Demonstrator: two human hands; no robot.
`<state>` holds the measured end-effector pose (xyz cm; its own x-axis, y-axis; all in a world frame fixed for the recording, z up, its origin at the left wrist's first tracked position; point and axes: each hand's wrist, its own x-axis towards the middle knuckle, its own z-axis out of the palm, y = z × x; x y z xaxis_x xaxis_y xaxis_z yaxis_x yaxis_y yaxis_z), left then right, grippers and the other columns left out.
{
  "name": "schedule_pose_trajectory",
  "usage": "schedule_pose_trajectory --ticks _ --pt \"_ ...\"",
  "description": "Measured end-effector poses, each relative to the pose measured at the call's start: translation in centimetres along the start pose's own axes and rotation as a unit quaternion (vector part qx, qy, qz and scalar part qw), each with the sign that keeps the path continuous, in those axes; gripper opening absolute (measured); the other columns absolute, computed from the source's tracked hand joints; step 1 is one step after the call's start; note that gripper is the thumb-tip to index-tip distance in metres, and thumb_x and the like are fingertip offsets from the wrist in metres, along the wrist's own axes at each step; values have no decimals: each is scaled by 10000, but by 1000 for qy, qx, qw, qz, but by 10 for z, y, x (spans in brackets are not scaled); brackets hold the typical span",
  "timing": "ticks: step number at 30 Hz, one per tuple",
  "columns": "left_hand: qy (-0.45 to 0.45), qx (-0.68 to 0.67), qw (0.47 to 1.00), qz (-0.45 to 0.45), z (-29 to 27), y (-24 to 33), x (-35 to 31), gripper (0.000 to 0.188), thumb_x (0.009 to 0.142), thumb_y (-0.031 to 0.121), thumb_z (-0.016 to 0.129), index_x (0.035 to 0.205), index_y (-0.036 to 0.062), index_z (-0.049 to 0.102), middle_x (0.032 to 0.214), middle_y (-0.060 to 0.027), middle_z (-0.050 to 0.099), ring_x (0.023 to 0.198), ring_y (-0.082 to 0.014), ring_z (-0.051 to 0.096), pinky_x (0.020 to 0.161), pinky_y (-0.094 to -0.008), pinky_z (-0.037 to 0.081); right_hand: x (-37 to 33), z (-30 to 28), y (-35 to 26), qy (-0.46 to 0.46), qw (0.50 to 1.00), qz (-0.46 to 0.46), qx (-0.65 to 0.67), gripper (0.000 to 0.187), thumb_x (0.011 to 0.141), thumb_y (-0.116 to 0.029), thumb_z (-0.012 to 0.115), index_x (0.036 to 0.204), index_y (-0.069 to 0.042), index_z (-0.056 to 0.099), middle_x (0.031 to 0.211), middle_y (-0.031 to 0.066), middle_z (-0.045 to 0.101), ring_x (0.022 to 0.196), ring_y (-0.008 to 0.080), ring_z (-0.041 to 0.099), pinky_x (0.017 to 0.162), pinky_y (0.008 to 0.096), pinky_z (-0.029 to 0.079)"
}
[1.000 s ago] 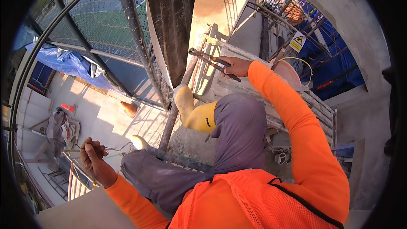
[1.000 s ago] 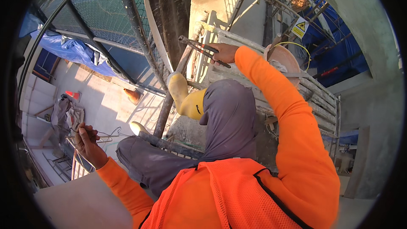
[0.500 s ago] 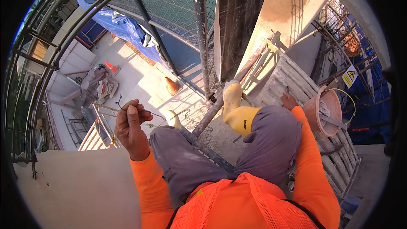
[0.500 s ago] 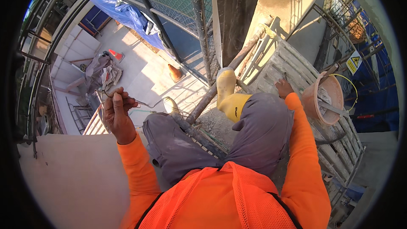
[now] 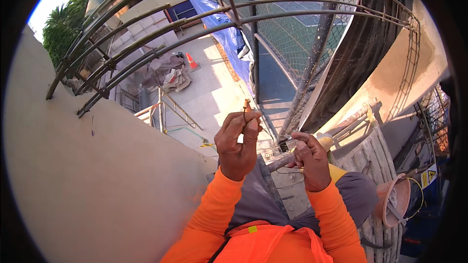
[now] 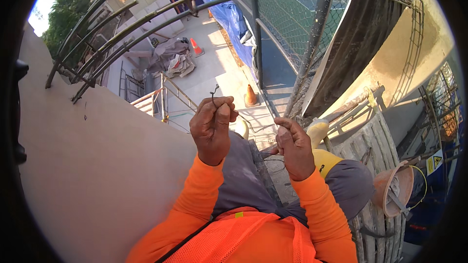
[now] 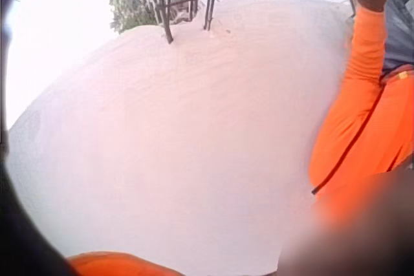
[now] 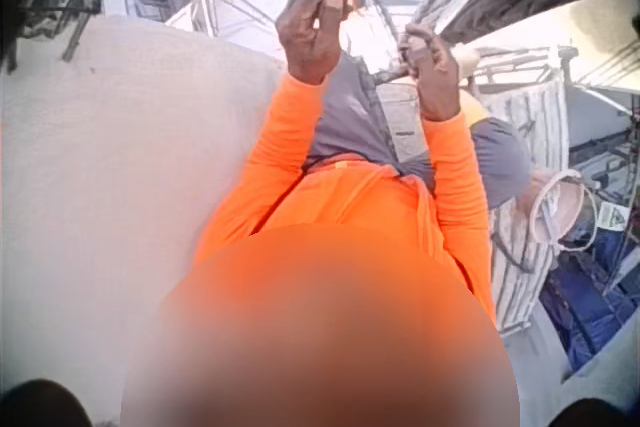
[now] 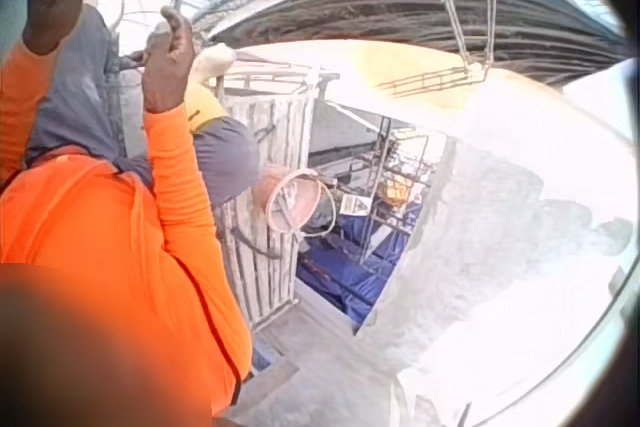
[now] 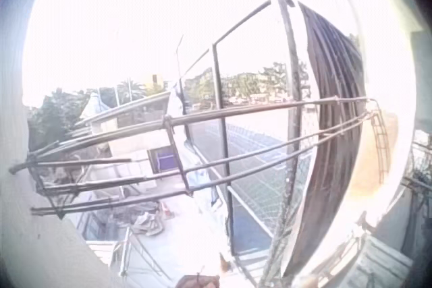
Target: The person secures metal scaffolding poles to a wall using wire ties. They wrap wire around the poles, twist it with pliers, and trim the excess. The person repeats this process at multiple connection points along the scaffolding frame.
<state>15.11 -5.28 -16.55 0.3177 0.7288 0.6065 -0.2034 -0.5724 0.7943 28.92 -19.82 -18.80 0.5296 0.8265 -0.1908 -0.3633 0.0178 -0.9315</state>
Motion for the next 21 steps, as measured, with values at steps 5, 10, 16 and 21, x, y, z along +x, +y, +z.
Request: schedule_pose_trajectory --ticks 5,10,16,21 --pt "149 -149 973 -89 -52 11 26 228 1054 168 635 1126 -33 715 840 -44 663 636 -50 565 527 -196 423 -11 24 13 -69 978 -103 -169 442 1055 -389 623 1233 5 713 665 -70 478 553 37 402 526 233 380" --pt "205 -182 955 -112 -80 21 31 225 1050 172 646 1137 -21 721 798 -38 660 566 -34 508 507 -191 405 -2 42 19 -229 885 -200 -352 311 1035 -252 661 1158 26 726 825 91 721 753 148 696 759 293 544" --pt "81 42 995 50 -63 15 29 235 1031 94 648 1212 -37 720 871 -31 654 681 -64 588 584 -218 461 42 82 14 -368 928 28 -52 304 1051 -229 636 1236 13 643 1009 83 691 895 143 678 812 308 555" --pt "179 -110 974 -79 -78 30 30 265 1024 80 634 1253 -46 677 885 -63 717 702 -62 650 593 -200 540 35 112 -4 -273 961 -1 33 270 1060 -227 635 1223 -23 707 842 32 653 779 88 621 708 254 515"
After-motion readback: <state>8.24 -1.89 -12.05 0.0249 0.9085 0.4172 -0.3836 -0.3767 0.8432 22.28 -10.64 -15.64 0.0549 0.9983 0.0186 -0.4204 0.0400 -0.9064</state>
